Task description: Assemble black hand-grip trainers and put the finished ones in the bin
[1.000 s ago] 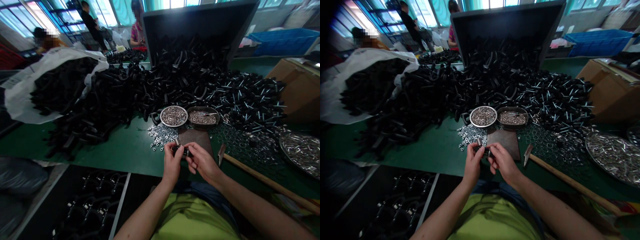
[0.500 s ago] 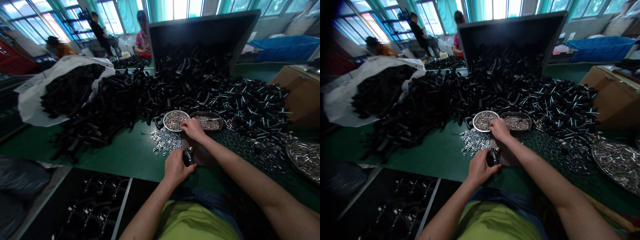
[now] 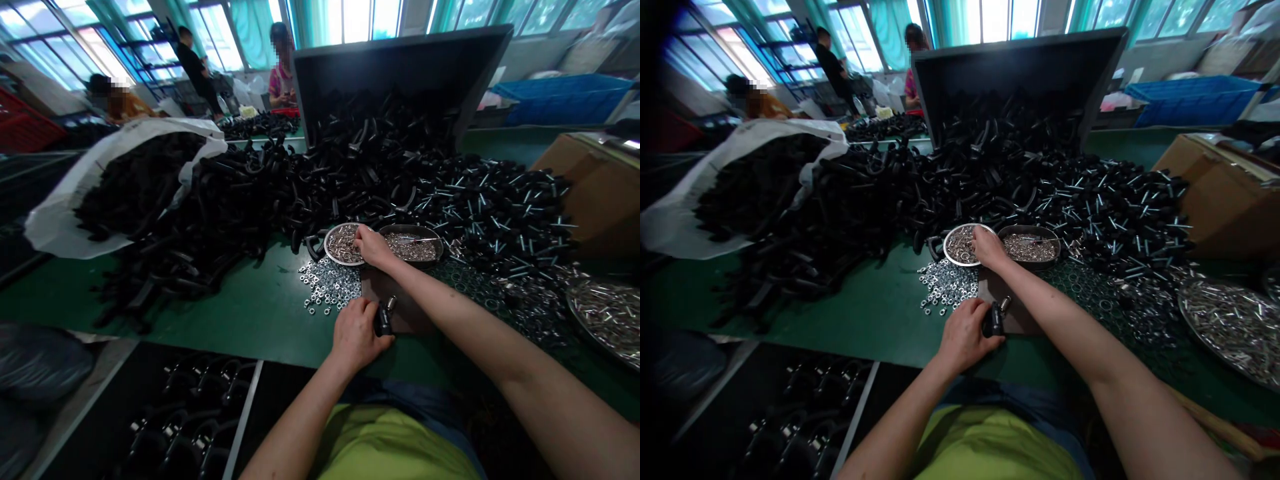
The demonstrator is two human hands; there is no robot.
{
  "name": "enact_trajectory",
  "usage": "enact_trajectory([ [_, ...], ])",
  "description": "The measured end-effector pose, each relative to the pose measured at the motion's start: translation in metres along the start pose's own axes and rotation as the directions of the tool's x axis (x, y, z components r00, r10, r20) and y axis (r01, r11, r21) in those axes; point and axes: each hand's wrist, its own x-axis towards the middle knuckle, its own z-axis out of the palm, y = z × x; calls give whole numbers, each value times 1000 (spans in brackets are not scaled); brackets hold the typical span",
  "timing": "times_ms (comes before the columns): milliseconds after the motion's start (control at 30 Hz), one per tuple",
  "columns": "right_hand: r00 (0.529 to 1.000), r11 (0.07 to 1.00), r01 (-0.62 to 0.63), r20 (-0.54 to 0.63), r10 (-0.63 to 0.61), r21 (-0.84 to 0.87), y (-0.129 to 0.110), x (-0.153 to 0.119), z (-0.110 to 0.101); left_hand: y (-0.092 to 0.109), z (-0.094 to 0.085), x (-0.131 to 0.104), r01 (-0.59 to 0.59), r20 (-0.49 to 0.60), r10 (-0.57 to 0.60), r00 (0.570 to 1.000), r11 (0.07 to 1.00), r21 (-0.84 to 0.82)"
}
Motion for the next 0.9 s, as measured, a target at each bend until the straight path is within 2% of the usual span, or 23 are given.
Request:
enact_trajectory([
  [100,1000,997,-4,7,3,78,3,-21,-14,0,-1,1,-9,9,9,1000,1000,4],
  [233,989,979,41,128,-68,201,12,-74,-31,-2,0,3,-12,17,12,1000,1000,-4],
  [300,978,968,62,179,-107,241,17,-101,-32,-3,1,3,-18,22,18,1000,1000,-6],
  [400,975,966,60,192,-111,252,24,-129,-27,-4,2,3,-26,25,26,999,1000,4],
  [567,986,962,17,154,-61,273,22,-139,-16,-4,3,3,-36,20,35,999,999,19],
  [667,973,981,154,157,-171,115,10,-140,-17,-4,3,3,-46,15,45,999,999,25],
  [800,917,927,356,234,-322,-119,-1,-149,-17,-4,5,4,-32,4,32,999,999,43],
  [900,891,901,412,268,-367,-135,10,-153,-18,-4,6,4,-19,4,19,1000,999,26],
])
